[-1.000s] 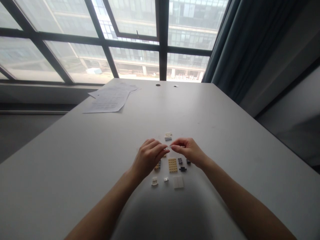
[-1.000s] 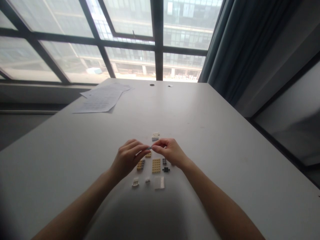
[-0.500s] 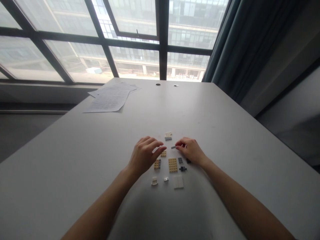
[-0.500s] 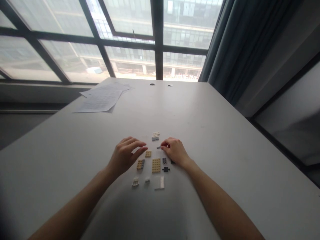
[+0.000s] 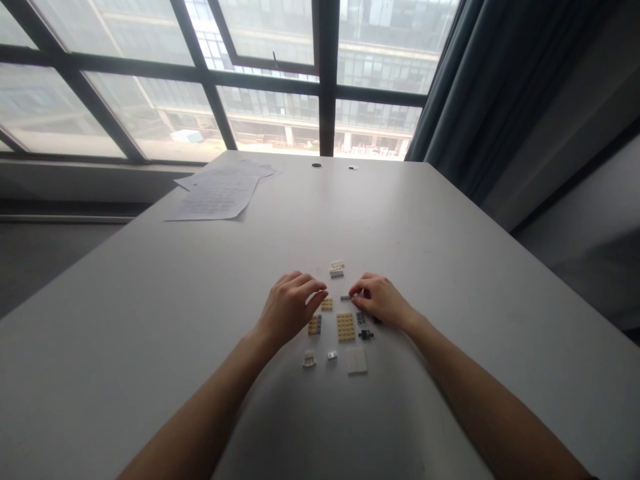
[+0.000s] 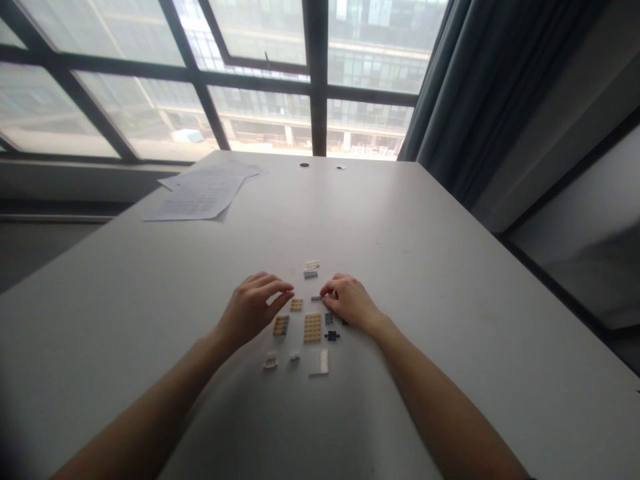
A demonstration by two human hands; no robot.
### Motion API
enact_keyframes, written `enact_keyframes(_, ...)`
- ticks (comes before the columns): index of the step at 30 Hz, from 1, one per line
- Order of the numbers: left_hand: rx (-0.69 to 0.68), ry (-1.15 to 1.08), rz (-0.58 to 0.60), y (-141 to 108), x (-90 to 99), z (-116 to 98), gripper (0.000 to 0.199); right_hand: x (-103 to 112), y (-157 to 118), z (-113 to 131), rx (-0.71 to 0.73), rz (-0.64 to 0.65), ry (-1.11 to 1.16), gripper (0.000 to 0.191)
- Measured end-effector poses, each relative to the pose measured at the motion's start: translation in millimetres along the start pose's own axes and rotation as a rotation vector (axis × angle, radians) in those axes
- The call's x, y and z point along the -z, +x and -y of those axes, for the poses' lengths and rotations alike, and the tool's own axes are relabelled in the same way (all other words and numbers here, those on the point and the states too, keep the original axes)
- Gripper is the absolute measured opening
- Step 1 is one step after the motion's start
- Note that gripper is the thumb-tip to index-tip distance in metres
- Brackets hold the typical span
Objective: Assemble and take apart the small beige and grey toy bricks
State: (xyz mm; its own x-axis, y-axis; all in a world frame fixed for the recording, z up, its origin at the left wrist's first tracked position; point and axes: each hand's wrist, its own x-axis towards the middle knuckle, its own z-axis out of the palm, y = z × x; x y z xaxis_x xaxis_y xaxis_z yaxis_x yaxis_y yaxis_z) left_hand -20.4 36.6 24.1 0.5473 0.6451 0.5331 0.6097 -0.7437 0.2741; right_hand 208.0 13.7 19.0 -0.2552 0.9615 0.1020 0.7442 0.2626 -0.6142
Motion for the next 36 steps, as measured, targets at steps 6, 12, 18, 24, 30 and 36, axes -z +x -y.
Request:
enact_keyframes(6, 0.016, 0.007, -0.016, 1, 0.5, 0, 0.012, 0, -1, 3, -0.010, -0.006, -0.067, 0.004)
enact_keyframes(12, 0.003, 0.010, -0.019, 1, 0.8, -1, 0.013, -2, -3, 6, 0.035, 0.039, -0.064, 0.009)
enact_keyframes(18, 0.008, 0.007, -0.017, 0, -0.7, 1, 0.012, -5, -3, 8, 0.034, -0.037, -0.066, 0.009)
enact_keyframes(24, 0.018, 0.010, -0.008, 0, -0.8, 1, 0.012, -10, -3, 7, 0.071, -0.041, -0.093, 0.015)
enact_keyframes(30, 0.011, 0.017, -0.001, 0, -1.6, 1, 0.011, -11, -4, 8, 0.129, 0.000, -0.076, 0.021)
enact_keyframes(36, 0.029, 0.015, 0.016, -1, -1.4, 2, 0.013, -12, -4, 7, 0.110, -0.014, -0.068, 0.032)
